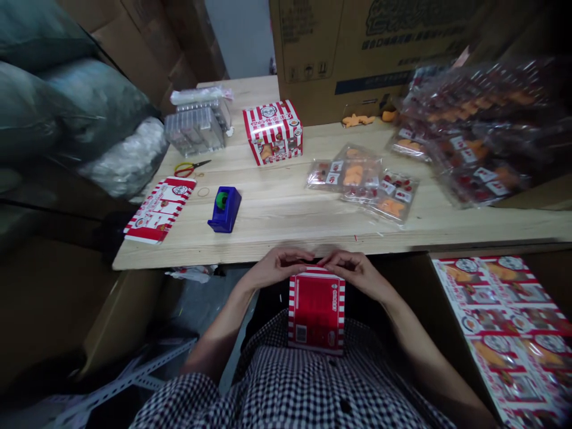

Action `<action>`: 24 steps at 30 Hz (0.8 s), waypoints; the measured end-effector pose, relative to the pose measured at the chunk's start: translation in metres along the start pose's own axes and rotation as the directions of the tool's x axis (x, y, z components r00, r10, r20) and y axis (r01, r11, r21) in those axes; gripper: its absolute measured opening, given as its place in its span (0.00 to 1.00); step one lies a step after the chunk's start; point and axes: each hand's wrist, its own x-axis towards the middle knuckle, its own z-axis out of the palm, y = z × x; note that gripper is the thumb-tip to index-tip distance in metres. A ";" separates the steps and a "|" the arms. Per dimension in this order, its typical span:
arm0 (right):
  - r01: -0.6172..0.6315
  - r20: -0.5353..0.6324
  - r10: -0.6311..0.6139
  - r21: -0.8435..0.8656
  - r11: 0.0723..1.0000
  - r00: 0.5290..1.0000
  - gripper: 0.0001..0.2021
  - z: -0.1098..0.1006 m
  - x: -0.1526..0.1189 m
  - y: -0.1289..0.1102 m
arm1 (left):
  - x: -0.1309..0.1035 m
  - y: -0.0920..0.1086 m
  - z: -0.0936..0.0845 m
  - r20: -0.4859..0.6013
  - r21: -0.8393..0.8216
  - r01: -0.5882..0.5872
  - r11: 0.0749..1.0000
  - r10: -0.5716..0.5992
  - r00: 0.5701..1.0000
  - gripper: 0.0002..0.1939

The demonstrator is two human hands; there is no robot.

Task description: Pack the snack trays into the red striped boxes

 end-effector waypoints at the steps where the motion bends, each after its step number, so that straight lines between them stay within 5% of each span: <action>1: -0.031 0.029 0.030 0.013 0.999 0.999 0.11 -0.001 0.002 -0.001 | 0.001 0.001 -0.001 0.019 0.003 0.003 1.000 -0.003 1.000 0.18; 9: -0.173 -0.001 0.173 0.085 0.981 0.985 0.17 -0.004 0.011 0.007 | 0.008 -0.008 0.000 -0.082 0.036 0.086 0.996 -0.083 0.993 0.16; 16: -0.169 -0.013 0.170 0.049 0.984 0.985 0.15 -0.006 0.017 0.011 | 0.014 -0.011 0.005 -0.144 0.007 0.106 0.994 -0.104 0.984 0.14; 24: -0.063 -0.059 0.054 -0.175 0.983 0.997 0.13 0.008 -0.002 0.011 | -0.005 -0.013 0.009 -0.123 0.189 0.010 0.982 0.013 0.992 0.16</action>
